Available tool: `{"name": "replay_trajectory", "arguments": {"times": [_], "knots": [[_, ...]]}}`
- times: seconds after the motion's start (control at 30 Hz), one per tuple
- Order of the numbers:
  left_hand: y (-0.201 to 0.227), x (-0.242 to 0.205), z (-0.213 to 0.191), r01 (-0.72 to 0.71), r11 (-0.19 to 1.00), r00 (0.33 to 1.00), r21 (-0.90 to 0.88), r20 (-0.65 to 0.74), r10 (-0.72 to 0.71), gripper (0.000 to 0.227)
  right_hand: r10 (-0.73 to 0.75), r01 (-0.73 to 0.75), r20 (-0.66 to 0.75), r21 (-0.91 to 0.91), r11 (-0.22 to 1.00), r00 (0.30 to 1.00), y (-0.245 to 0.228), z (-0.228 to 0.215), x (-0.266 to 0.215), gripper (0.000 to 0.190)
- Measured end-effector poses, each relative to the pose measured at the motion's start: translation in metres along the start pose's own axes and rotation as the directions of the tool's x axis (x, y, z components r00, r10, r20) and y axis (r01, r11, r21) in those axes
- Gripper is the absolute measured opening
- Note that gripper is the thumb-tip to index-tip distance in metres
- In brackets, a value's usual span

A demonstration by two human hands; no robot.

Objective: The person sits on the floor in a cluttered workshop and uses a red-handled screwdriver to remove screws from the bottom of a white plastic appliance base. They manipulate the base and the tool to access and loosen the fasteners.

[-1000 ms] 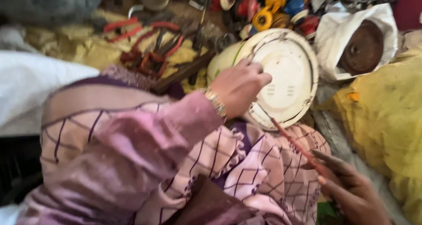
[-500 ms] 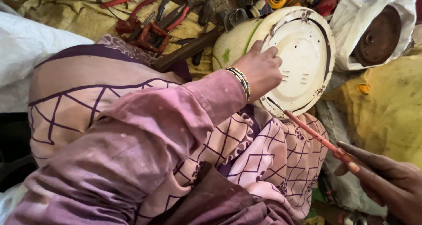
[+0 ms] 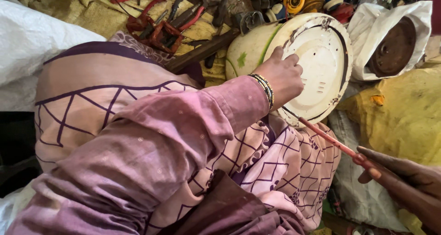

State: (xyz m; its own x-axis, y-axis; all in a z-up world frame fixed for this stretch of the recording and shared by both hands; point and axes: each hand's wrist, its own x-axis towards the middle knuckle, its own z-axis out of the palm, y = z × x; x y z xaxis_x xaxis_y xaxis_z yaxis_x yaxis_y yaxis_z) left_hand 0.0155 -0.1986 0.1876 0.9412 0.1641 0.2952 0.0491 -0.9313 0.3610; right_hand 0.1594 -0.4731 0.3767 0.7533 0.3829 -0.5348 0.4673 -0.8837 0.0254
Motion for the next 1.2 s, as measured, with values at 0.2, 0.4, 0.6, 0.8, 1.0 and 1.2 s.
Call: {"name": "replay_trajectory", "arguments": {"times": [0.2, 0.4, 0.6, 0.8, 1.0, 1.2], "knots": [[-0.001, 0.0, 0.001, 0.0, 1.0, 1.0, 0.01, 0.006, 0.0, 0.017, -0.174, 0.174, 0.016, -0.034, 0.984, 0.985, 0.012, -0.007, 0.008, 0.046], [0.0, 0.002, 0.003, 0.01, 1.0, 1.0, -0.011, -0.005, -0.01, 0.017, -0.423, 0.42, 0.039, 0.071, 0.905, 0.905, 0.039, -0.01, 0.025, 0.05], [0.0, 0.002, 0.004, 0.006, 1.0, 1.0, -0.021, -0.007, -0.006, 0.018, -0.098, 0.089, 0.153, 0.06, 0.994, 0.983, 0.022, -0.019, 0.053, 0.052], [-0.01, 0.0, 0.005, -0.04, 0.999, 0.999, -0.036, 0.0, 0.04, 0.02, -0.089, 0.123, 0.217, -0.15, 0.981, 0.972, -0.023, -0.026, 0.053, 0.052], [-0.017, -0.005, 0.011, -0.059, 0.998, 0.997, -0.038, -0.057, 0.057, 0.02, -0.526, 0.497, 0.203, -0.703, 0.509, 0.826, -0.068, -0.024, 0.028, 0.052], [-0.019, -0.005, 0.018, -0.041, 0.999, 0.997, -0.015, -0.071, 0.04, 0.021, -0.309, 0.298, 0.261, -0.951, 0.08, 0.915, -0.078, -0.012, 0.011, 0.063]]}}
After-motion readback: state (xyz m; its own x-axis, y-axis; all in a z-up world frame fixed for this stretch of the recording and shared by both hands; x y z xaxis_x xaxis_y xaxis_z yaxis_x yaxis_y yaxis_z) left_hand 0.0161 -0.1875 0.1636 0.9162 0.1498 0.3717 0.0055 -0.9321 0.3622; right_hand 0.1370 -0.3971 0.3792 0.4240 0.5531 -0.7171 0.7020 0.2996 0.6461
